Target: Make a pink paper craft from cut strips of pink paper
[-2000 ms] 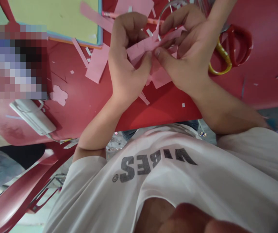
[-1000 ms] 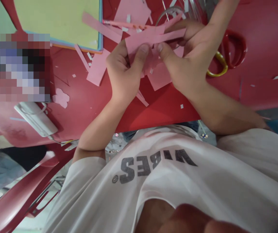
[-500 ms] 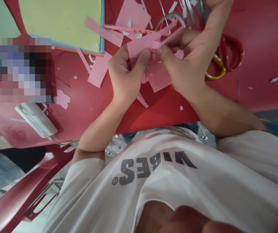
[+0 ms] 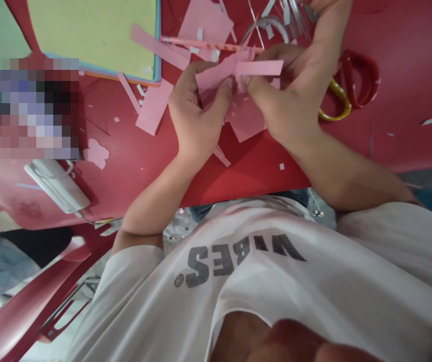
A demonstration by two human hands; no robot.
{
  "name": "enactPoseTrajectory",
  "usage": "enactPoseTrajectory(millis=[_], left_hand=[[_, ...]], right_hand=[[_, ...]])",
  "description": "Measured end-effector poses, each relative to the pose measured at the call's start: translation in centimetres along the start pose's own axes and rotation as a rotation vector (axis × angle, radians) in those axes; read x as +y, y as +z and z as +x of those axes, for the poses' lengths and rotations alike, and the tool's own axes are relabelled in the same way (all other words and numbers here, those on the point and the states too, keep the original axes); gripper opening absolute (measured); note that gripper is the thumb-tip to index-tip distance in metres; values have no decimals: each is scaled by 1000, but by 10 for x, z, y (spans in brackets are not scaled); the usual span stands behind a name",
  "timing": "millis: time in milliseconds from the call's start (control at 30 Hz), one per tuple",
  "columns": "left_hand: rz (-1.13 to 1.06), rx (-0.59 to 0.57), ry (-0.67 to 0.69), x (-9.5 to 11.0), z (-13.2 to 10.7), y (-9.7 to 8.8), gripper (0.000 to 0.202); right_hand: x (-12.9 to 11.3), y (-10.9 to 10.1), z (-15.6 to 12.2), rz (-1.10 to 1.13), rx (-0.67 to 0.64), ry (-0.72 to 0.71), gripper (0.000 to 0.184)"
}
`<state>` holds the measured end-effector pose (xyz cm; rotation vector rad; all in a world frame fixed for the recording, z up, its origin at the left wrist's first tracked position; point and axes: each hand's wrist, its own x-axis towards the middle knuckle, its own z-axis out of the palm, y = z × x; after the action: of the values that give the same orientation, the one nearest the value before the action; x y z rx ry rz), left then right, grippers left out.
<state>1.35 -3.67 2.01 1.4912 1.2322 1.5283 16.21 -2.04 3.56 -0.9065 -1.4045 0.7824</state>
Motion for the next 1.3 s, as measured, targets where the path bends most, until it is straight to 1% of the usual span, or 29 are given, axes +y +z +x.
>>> enactPoseTrajectory(millis=[67,100,167,200,267,333,367,467,500,567,633,733,767,833,900,933,967,1000,1067,1133,1200,1300], left_hand=[[10,5,37,-1,1,-1,39],[19,-13,48,-1,1,-1,43],[41,-43,34,0,1,-2,45],[47,-47,18,1,0,-2,41],[34,-32,-13,2,0,-2,25],[10,-7,-18,1,0,-1,11],[6,-9,-17,0,0,-1,10],[11,-21,0,-6,2,-3,21],[8,-22,-5,-7,2,-4,21],[1,-39,-34,-6,2,-4,17],[-17,-51,-60,-1,1,-3,19],[-64,-27,-103,6,-1,0,16],[-74,-18,-111,6,-2,1,14],[-74,-8,-100,4,-1,2,12],[-68,-18,-73,-3,0,1,6],[-66,-22,-76,-6,1,1,8],[-72,-37,-82,-9,1,0,14],[-78,-52,-107,-10,1,0,20],[-98,-50,-149,-11,1,0,26],[-122,-40,-171,-10,1,0,28],[-144,-55,-178,-9,0,1,31],[-144,-84,-190,-12,1,1,37]], right_hand=[[0,0,1,11,-2,-34,40],[0,0,1,20,1,-53,39],[1,-2,1,27,-6,-65,39],[2,-3,1,18,-15,-47,40],[3,-4,1,-2,-35,10,41],[5,-6,0,-8,-45,30,42],[5,-6,0,-11,-46,22,42],[4,-6,0,-47,-42,-16,40],[3,-6,0,-64,-46,-11,39],[3,-4,1,-81,-63,5,37],[7,-2,2,-93,-40,-27,36],[17,2,1,-116,-13,-129,42],[21,3,0,-105,-15,-138,47],[27,4,-2,-44,22,-139,55],[31,4,-3,7,66,-144,58],[32,3,-3,5,62,-153,59],[34,3,-3,-15,33,-170,60],[36,2,-2,-43,2,-191,62],[41,1,0,-88,-10,-225,63],[48,2,1,-59,56,-242,61],[52,3,3,-27,69,-260,67],[51,1,5,-75,-19,-209,68]])
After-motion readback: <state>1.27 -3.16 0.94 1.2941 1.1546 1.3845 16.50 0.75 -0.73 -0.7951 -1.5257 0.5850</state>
